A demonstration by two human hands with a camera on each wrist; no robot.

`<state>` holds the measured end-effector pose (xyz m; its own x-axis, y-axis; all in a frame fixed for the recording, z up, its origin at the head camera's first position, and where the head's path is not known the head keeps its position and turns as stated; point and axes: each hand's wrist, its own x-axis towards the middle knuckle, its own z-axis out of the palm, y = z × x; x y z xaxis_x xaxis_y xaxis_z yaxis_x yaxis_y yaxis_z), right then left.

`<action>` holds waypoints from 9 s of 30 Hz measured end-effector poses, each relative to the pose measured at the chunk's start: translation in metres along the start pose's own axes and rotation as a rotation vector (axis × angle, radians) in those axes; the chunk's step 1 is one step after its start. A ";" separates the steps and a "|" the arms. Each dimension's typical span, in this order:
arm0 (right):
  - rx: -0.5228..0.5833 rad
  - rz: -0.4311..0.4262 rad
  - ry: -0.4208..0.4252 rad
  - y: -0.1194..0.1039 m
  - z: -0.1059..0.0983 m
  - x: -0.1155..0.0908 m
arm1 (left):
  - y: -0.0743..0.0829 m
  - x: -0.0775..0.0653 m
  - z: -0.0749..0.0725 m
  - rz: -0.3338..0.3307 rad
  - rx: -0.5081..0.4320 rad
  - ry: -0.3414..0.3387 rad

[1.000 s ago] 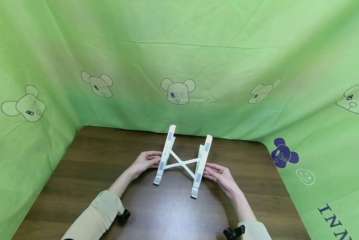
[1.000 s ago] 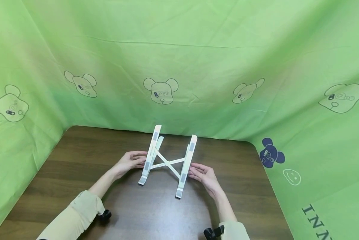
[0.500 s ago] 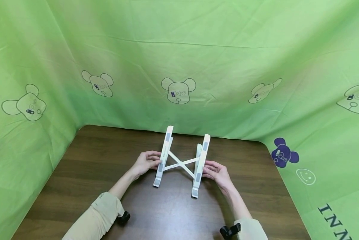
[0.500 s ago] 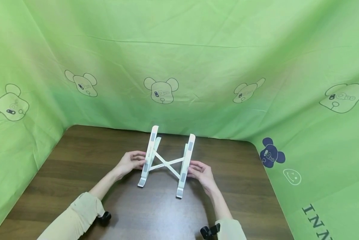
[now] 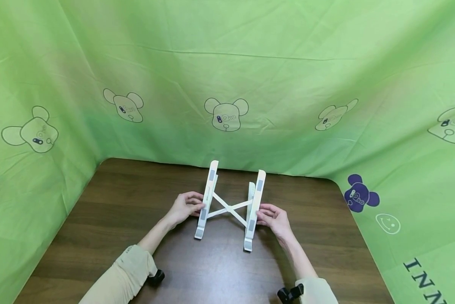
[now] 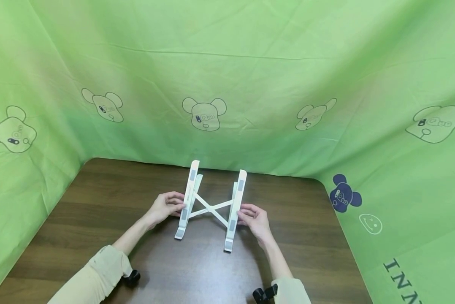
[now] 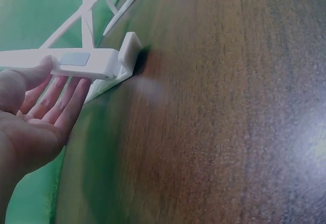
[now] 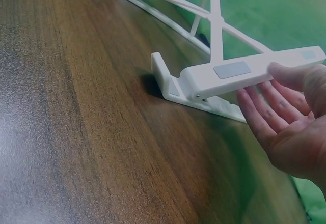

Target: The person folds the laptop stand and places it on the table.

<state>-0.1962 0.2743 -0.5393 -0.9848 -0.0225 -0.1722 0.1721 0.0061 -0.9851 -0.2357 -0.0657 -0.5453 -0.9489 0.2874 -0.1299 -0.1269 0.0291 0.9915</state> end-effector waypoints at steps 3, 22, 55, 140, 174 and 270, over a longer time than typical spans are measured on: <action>-0.003 0.005 -0.007 0.000 0.000 0.000 | 0.000 0.001 0.000 0.006 0.017 0.011; -0.005 -0.079 -0.118 -0.001 -0.009 0.000 | 0.006 0.006 0.002 0.039 0.047 -0.034; -0.048 -0.120 -0.085 0.000 0.001 0.005 | 0.002 -0.004 0.002 0.018 -0.031 0.007; -0.106 -0.193 -0.059 0.011 0.058 0.007 | -0.002 -0.004 0.018 0.055 0.020 0.030; -0.227 -0.223 0.013 0.011 0.098 0.012 | -0.002 -0.008 0.018 0.084 0.032 0.029; 0.038 0.029 -0.377 -0.079 0.084 0.092 | -0.026 -0.024 0.002 -0.015 0.026 -0.187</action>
<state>-0.2988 0.1877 -0.4771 -0.9030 -0.3895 -0.1812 0.2072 -0.0252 -0.9780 -0.2089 -0.0711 -0.5682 -0.8765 0.4598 -0.1427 -0.1306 0.0583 0.9897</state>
